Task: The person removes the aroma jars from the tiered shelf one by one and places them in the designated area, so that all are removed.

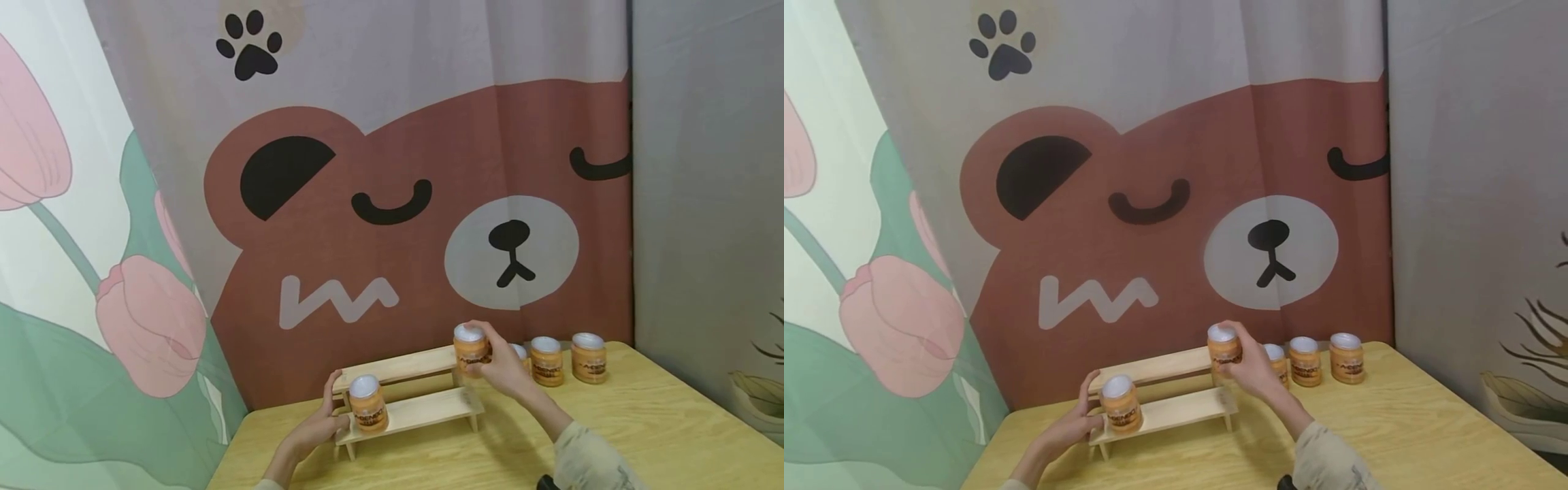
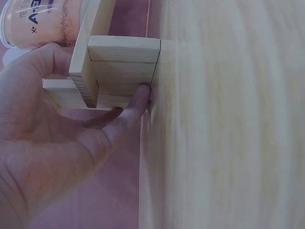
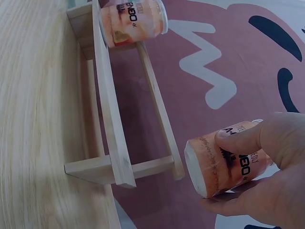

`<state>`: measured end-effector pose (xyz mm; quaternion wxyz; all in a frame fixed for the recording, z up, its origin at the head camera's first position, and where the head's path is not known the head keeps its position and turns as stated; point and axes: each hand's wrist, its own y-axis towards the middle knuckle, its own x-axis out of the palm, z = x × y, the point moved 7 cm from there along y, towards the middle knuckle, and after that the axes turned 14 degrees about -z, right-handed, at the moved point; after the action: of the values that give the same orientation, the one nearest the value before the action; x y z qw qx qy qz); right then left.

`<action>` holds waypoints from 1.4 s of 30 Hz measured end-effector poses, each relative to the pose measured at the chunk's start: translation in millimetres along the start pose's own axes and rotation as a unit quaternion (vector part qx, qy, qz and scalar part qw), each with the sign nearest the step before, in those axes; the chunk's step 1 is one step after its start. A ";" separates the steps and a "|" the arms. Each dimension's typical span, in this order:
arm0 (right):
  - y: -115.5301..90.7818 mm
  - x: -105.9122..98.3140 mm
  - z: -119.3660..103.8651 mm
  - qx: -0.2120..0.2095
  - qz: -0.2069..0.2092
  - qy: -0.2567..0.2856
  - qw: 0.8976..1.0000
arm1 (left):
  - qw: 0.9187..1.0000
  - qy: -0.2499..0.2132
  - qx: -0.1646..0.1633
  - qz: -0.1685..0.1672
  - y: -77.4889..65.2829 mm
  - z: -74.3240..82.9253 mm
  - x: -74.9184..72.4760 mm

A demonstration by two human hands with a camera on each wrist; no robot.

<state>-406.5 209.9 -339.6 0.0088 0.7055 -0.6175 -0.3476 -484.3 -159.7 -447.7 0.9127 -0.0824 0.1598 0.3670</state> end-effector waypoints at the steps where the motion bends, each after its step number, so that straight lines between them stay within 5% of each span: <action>1: -0.6 -1.8 0.3 0.001 0.000 -0.004 1.000 | 1.000 0.000 0.000 0.001 -0.1 0.0 -0.1; 12: -0.7 -22.1 8.5 0.016 0.003 -0.018 1.000 | 1.000 -0.015 0.001 -0.003 0.9 -2.8 -2.0; 18: -1.3 -23.0 19.5 0.027 -0.009 -0.012 1.000 | 1.000 -0.017 -0.003 -0.002 -2.1 -3.0 -2.7; 27: -2.4 -28.3 30.5 0.023 0.005 -0.085 0.996 | 1.000 -0.012 0.002 -0.001 -1.8 -1.1 -2.1; 42: -7.3 -30.9 52.0 0.055 0.025 -0.094 0.994 | 1.000 -0.007 -0.005 0.005 0.6 -0.2 0.6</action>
<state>-426.1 260.4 -367.4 -0.0793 0.6535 -0.6514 -0.3773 -484.4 -158.9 -448.1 0.9114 -0.0838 0.1515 0.3733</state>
